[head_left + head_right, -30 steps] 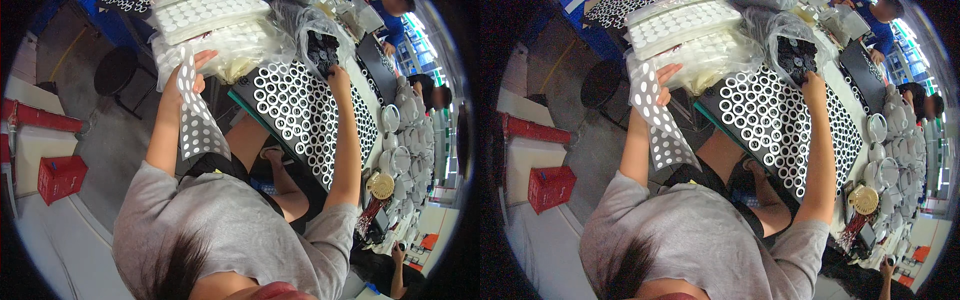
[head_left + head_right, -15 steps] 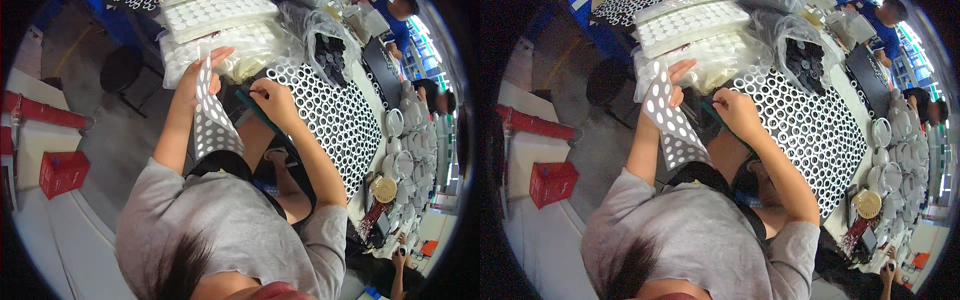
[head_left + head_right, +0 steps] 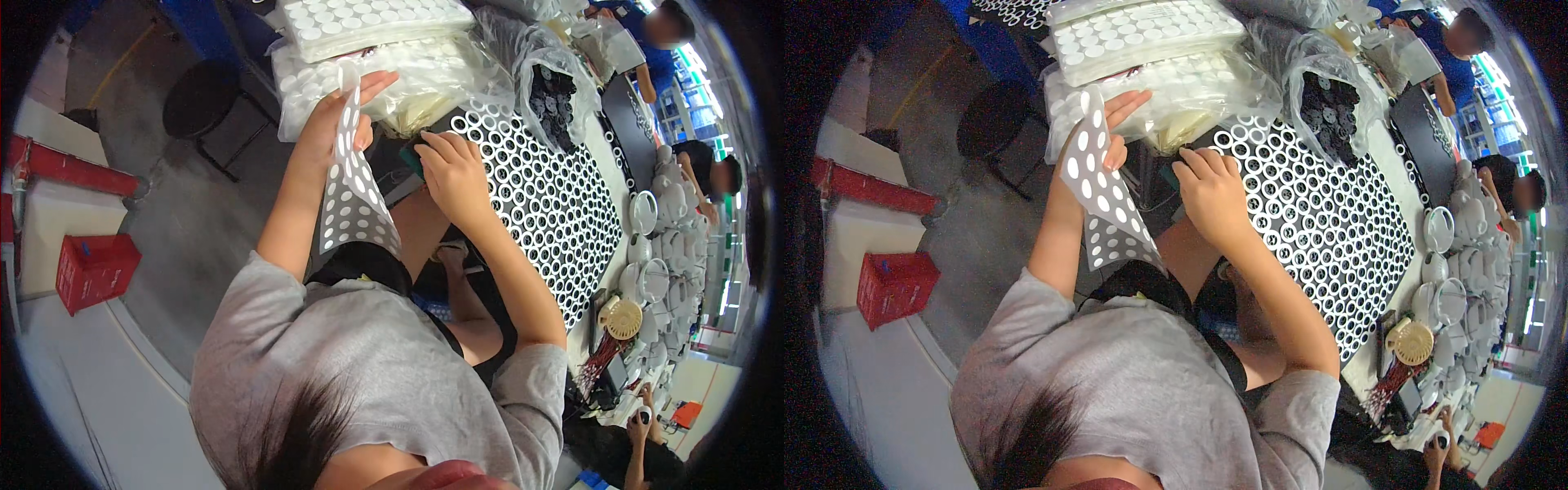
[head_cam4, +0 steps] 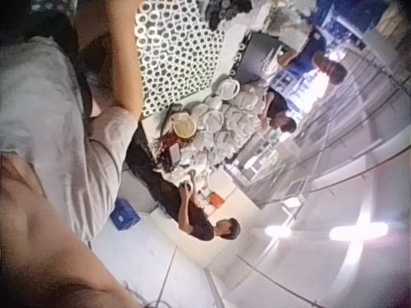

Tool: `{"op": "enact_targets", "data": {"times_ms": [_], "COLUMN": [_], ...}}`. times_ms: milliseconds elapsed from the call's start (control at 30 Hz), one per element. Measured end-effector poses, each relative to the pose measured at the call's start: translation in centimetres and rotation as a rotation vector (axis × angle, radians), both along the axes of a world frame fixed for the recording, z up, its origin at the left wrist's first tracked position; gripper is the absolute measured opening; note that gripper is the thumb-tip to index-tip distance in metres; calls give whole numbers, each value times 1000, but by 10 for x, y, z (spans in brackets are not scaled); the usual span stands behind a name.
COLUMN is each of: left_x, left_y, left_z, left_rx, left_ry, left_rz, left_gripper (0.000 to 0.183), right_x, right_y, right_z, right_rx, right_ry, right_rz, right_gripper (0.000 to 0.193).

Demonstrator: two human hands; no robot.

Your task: The person sits at a workbench and repeatedly picks up small white circular components from a perforated sheet. They place these components into a black tray filled with similar items. The person handles the components one by one, transferring them from the sheet to the tray.

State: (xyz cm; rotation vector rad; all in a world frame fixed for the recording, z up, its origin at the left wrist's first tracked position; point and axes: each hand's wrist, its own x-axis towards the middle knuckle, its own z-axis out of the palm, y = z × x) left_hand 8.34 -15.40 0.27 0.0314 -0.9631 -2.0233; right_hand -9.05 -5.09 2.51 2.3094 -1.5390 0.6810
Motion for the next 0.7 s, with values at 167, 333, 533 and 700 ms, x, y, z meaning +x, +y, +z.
{"op": "enact_targets", "data": {"times_ms": [167,333,533,700], "left_x": [0,-8,-7,-13], "left_y": [6,20,37,67], "left_z": [7,7,13,43], "left_rx": [-73,-207,-427,-522], "left_ry": [-245,-491,-742,-921], "left_rz": [119,306,358,184], "left_gripper": [49,30,14,13], "right_x": [-9,-9,-4,7], "right_y": [-3,4,34,46], "right_z": [-4,9,63,78], "right_rx": [5,39,27,40], "right_ry": [6,-222,-617,-231], "right_rz": [-12,-23,-58,111], "right_gripper": [17,15,21,30]}}
